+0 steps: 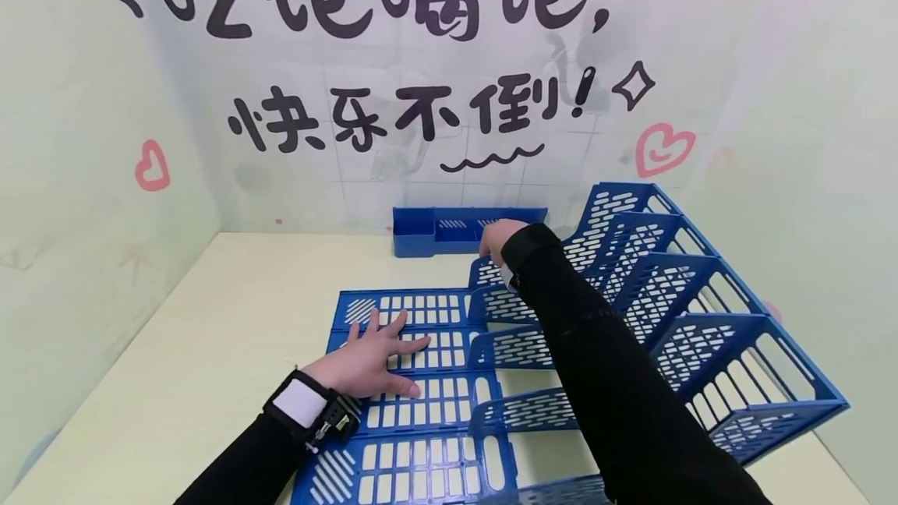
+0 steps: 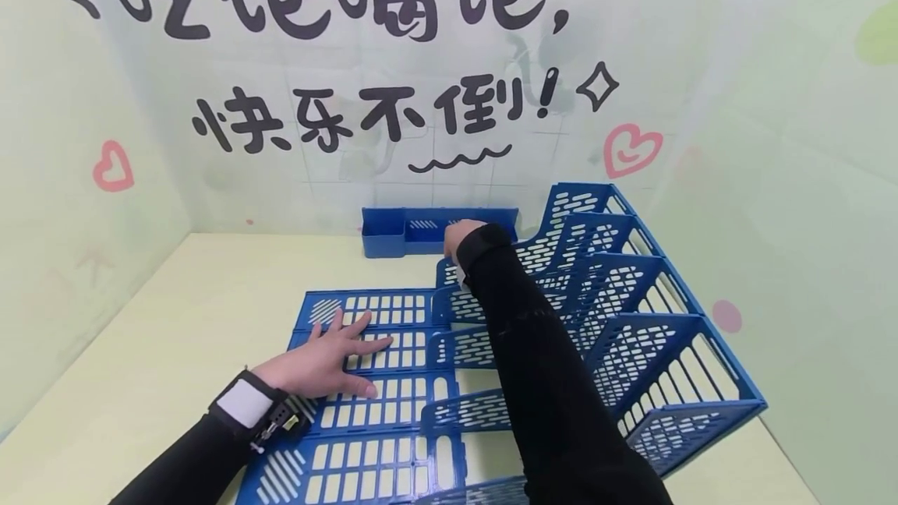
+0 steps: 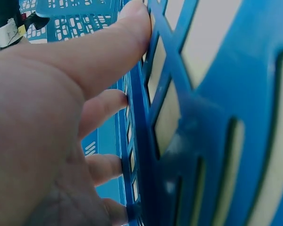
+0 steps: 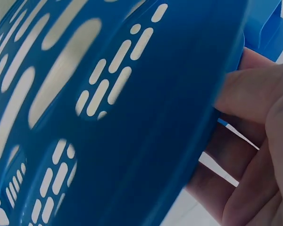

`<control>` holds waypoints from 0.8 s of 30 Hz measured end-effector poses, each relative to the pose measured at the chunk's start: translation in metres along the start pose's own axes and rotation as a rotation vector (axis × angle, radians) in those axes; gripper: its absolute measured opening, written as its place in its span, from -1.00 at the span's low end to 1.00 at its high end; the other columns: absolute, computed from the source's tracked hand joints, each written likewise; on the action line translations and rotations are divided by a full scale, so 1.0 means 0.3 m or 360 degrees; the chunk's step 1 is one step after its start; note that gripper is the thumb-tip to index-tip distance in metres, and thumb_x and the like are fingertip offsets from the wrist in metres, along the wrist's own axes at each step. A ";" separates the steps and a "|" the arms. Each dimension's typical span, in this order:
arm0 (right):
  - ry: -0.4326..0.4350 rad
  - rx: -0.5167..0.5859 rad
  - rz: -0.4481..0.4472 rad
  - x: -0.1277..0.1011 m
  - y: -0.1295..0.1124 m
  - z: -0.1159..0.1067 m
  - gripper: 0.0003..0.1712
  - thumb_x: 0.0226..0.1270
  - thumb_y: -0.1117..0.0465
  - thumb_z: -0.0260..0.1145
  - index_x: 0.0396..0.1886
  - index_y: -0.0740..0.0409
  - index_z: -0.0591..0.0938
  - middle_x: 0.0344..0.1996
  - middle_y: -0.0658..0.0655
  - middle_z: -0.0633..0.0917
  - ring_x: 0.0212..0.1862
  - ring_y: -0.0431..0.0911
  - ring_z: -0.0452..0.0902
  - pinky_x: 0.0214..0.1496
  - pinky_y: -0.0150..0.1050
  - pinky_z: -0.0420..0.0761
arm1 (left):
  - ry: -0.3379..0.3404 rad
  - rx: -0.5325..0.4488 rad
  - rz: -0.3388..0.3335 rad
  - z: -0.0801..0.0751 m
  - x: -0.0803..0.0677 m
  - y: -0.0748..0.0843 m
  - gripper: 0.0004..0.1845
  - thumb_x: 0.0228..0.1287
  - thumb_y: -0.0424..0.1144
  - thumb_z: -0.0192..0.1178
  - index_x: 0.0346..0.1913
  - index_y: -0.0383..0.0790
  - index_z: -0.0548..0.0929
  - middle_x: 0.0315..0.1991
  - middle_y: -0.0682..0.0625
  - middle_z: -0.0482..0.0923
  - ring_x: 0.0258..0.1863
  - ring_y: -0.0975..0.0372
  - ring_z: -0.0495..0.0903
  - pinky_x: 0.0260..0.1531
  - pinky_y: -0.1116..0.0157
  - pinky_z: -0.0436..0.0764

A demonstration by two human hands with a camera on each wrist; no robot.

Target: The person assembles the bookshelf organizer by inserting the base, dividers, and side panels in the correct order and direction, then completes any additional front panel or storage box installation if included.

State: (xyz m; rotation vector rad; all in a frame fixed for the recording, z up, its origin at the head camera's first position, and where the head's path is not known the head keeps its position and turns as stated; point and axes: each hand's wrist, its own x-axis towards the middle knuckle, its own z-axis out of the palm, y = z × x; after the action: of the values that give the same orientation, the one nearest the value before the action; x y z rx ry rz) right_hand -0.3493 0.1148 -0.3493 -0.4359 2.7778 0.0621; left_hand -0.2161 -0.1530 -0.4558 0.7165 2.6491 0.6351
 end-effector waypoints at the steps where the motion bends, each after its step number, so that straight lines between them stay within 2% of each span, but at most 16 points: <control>1: 0.0003 0.0017 -0.0008 0.001 -0.015 -0.002 -0.45 0.59 0.52 0.24 0.41 0.03 0.73 0.50 0.12 0.66 0.58 0.08 0.50 0.62 0.03 0.52 | 0.0002 0.0002 0.0005 0.001 0.002 -0.001 -0.14 0.31 0.21 0.54 0.63 0.14 0.50 0.81 -0.31 -0.05 0.71 -0.55 -0.36 0.54 -0.62 -0.31; 5: 0.0010 0.0072 -0.0083 0.014 -0.074 -0.006 -0.43 0.61 0.52 0.20 0.46 0.03 0.70 0.51 0.12 0.65 0.61 0.08 0.46 0.66 0.02 0.47 | 0.0015 0.0013 0.0022 0.004 0.016 -0.003 -0.15 0.32 0.21 0.53 0.62 0.15 0.51 0.81 -0.29 -0.03 0.71 -0.54 -0.36 0.55 -0.62 -0.31; 8: -0.0002 0.0078 -0.0111 0.023 -0.087 -0.007 -0.43 0.63 0.51 0.19 0.48 0.03 0.68 0.52 0.12 0.64 0.62 0.09 0.45 0.67 0.03 0.46 | 0.0015 0.0018 0.0014 0.005 0.028 -0.003 -0.16 0.31 0.22 0.54 0.62 0.19 0.51 0.81 -0.27 -0.04 0.73 -0.51 -0.37 0.57 -0.59 -0.31; 13: 0.0029 0.0098 -0.0037 0.015 -0.026 -0.017 -0.41 0.59 0.55 0.20 0.48 0.07 0.68 0.53 0.16 0.63 0.63 0.11 0.44 0.67 0.06 0.45 | 0.0005 0.0016 -0.0006 -0.008 0.049 -0.020 -0.15 0.33 0.23 0.53 0.63 0.19 0.50 0.81 -0.27 -0.06 0.73 -0.49 -0.39 0.59 -0.57 -0.32; 19: 0.0065 0.0120 -0.0018 0.005 0.050 -0.027 -0.40 0.57 0.58 0.18 0.47 0.13 0.67 0.53 0.23 0.61 0.61 0.17 0.45 0.61 0.07 0.52 | 0.0019 0.0008 -0.0089 -0.041 0.065 -0.057 -0.17 0.34 0.16 0.53 0.63 0.16 0.50 0.82 -0.25 -0.08 0.73 -0.46 -0.41 0.60 -0.55 -0.36; 24: 0.0083 0.0120 0.0043 0.014 0.073 -0.011 -0.41 0.59 0.56 0.18 0.47 0.10 0.67 0.54 0.24 0.59 0.62 0.19 0.43 0.62 0.08 0.50 | -0.0006 -0.0017 -0.0064 -0.040 0.067 -0.069 -0.17 0.34 0.16 0.54 0.62 0.17 0.51 0.82 -0.23 -0.09 0.74 -0.44 -0.43 0.60 -0.54 -0.38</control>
State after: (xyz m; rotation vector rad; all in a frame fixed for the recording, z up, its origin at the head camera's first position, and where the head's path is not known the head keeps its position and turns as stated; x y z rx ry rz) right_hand -0.3609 0.1341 -0.3478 -0.3860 2.8263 -0.0479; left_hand -0.2458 -0.1621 -0.4596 0.6590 2.6477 0.6357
